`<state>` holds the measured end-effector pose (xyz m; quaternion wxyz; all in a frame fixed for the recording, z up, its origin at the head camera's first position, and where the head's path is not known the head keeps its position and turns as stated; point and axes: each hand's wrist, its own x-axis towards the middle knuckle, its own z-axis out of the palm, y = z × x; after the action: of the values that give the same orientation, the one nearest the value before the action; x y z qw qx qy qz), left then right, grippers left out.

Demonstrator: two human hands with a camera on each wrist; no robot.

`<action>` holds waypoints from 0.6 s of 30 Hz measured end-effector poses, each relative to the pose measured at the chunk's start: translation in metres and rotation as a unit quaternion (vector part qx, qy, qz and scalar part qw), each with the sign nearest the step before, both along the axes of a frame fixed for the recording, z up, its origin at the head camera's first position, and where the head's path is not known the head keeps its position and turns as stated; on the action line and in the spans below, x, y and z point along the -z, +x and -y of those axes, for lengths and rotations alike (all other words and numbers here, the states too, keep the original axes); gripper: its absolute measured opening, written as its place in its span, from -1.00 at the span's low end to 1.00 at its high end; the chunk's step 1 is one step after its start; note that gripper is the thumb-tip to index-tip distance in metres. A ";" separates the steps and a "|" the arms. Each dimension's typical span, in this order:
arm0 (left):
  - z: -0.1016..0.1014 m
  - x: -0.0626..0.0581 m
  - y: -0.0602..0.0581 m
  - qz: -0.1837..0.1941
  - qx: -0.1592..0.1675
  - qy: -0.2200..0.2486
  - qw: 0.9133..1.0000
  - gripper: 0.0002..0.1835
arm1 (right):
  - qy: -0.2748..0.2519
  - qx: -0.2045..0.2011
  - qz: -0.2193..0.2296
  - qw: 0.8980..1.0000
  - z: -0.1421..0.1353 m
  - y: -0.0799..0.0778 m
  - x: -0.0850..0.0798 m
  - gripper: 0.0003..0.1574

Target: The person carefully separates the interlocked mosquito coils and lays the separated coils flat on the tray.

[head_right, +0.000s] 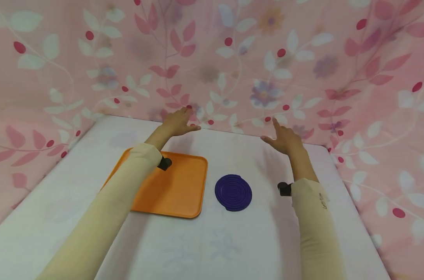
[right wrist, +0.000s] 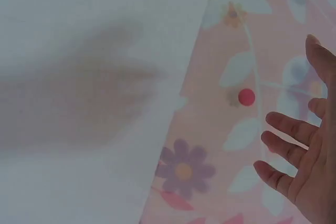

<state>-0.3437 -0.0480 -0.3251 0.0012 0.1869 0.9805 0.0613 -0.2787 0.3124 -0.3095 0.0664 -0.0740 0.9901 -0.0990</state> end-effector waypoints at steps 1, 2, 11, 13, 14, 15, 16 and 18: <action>-0.006 0.001 0.003 0.005 0.012 0.000 1.000 -0.12 | -0.004 -0.003 -0.007 1.000 -0.002 0.004 0.004 0.15; -0.011 0.001 0.007 0.015 0.024 -0.002 1.000 -0.11 | -0.009 -0.006 -0.012 1.000 -0.004 0.010 0.009 0.15; -0.048 0.014 0.057 0.103 0.119 -0.012 0.987 -0.21 | -0.029 -0.011 -0.021 0.999 -0.014 0.053 0.051 0.13; -0.053 0.022 0.069 0.095 0.131 -0.009 0.987 -0.18 | -0.032 -0.016 -0.026 0.999 -0.011 0.060 0.056 0.12; -0.056 0.027 0.075 0.088 0.136 -0.011 0.987 -0.16 | -0.032 -0.019 -0.028 0.999 -0.008 0.064 0.058 0.11; -0.059 0.032 0.081 0.084 0.141 -0.012 0.986 -0.15 | -0.030 -0.023 -0.029 0.999 -0.006 0.068 0.061 0.11; -0.061 0.036 0.086 0.081 0.145 -0.017 0.986 -0.13 | -0.029 -0.026 -0.031 0.999 -0.003 0.072 0.063 0.11; -0.066 0.046 0.097 0.080 0.154 -0.039 0.984 -0.08 | -0.022 -0.036 -0.032 0.999 0.003 0.081 0.069 0.14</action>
<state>-0.2465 0.0176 -0.3711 0.0966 0.3298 0.9384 0.0366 -0.1979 0.3092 -0.3790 0.0369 -0.1141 0.9860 -0.1156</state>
